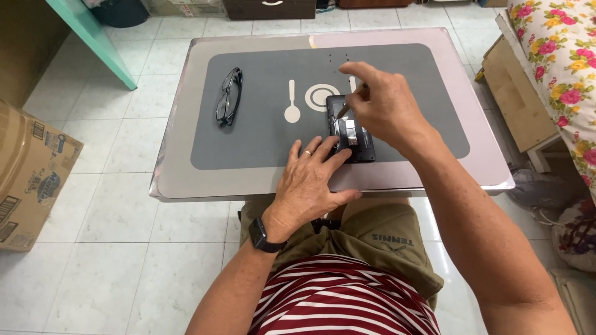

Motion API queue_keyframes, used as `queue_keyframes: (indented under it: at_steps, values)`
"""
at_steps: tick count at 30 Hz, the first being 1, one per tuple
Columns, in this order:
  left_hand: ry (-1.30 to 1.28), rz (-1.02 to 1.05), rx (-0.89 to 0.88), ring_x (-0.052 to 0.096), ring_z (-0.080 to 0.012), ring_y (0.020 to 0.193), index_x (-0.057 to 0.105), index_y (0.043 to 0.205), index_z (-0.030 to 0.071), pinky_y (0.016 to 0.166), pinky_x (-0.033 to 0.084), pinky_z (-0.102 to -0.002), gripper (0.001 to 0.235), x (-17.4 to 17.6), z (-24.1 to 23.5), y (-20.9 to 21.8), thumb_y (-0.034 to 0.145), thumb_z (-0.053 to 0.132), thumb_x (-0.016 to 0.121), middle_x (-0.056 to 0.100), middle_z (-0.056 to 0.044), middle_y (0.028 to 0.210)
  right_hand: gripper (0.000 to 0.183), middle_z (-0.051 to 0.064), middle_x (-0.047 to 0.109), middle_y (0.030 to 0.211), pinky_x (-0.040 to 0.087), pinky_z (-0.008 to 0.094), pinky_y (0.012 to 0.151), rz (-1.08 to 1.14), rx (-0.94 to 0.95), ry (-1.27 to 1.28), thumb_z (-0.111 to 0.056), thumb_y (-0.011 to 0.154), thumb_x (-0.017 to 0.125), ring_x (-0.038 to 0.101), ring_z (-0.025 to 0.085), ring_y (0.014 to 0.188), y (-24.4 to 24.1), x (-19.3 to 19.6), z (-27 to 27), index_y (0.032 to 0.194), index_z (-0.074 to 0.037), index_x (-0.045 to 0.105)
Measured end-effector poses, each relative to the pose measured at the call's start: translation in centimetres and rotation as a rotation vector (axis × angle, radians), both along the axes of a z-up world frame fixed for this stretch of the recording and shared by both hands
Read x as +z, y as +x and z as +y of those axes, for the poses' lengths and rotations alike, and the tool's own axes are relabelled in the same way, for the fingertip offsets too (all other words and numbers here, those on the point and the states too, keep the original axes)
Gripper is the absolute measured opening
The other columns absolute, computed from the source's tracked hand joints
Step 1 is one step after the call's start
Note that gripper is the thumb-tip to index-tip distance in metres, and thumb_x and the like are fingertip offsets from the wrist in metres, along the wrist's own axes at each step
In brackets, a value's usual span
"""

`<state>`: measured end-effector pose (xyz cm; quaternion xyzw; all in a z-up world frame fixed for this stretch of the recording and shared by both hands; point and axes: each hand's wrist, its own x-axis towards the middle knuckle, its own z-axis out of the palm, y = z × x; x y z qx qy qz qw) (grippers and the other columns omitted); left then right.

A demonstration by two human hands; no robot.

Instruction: The person uses a small screwdriver to unscrew the back cover of a smartphone placed on a table. The person removes the screws and places them on the table mat.

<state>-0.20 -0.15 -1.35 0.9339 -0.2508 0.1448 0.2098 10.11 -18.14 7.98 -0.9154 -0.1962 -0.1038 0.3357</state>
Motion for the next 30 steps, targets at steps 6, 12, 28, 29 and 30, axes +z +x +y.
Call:
queue_keyframes:
  at_steps: [6, 12, 28, 29, 30]
  values:
    - [0.009, 0.011, 0.001, 0.047, -0.0443, 0.15, 0.062, 0.149, 0.021, 0.124, 0.024, -0.07, 0.08, 0.03, 0.01, -0.01, 0.086, 0.068, 0.078, 0.053, -0.012, 0.161, 0.049, 0.007, 0.077, 0.083, 0.054, 0.043, 0.076, -0.043, -0.002, -0.028, -0.005, 0.096, 0.059, 0.07, 0.03, 0.077, 0.15, -0.31, 0.06, 0.143, -0.015, 0.07]
    - [0.002, 0.004, 0.001, 0.048, -0.0452, 0.149, 0.063, 0.148, 0.02, 0.123, 0.025, -0.069, 0.079, 0.08, 0.0, -0.04, 0.086, 0.068, 0.078, 0.054, -0.012, 0.161, 0.048, 0.008, 0.076, 0.083, 0.054, 0.046, 0.075, -0.1, 0.01, -0.047, -0.004, 0.096, 0.061, 0.07, 0.033, 0.076, 0.52, -0.79, -0.09, 0.142, -0.013, 0.07]
    - [-0.017, 0.099, -0.001, 0.05, -0.0479, 0.148, 0.064, 0.148, 0.02, 0.123, 0.024, -0.075, 0.078, 0.75, 0.04, -0.15, 0.086, 0.066, 0.078, 0.053, -0.018, 0.159, 0.051, 0.016, 0.077, 0.078, 0.059, 0.05, 0.083, -0.127, 0.083, -0.055, 0.008, 0.099, 0.068, 0.076, 0.035, 0.077, 0.31, -0.83, -0.15, 0.145, -0.014, 0.07]
    - [-0.024, 0.1, -0.003, 0.051, -0.0479, 0.148, 0.064, 0.148, 0.02, 0.123, 0.024, -0.075, 0.079, 0.74, 0.04, -0.16, 0.087, 0.068, 0.076, 0.053, -0.017, 0.159, 0.051, 0.015, 0.077, 0.078, 0.059, 0.049, 0.083, -0.136, 0.08, -0.061, 0.007, 0.099, 0.068, 0.076, 0.034, 0.077, 0.2, -0.83, -0.15, 0.145, -0.016, 0.07]
    - [-0.03, 0.102, -0.005, 0.051, -0.0479, 0.147, 0.064, 0.148, 0.02, 0.123, 0.024, -0.075, 0.079, 0.73, 0.03, -0.17, 0.087, 0.07, 0.074, 0.054, -0.017, 0.159, 0.052, 0.013, 0.077, 0.077, 0.059, 0.048, 0.083, -0.146, 0.078, -0.068, 0.007, 0.099, 0.069, 0.076, 0.033, 0.076, 0.09, -0.83, -0.15, 0.145, -0.017, 0.07]
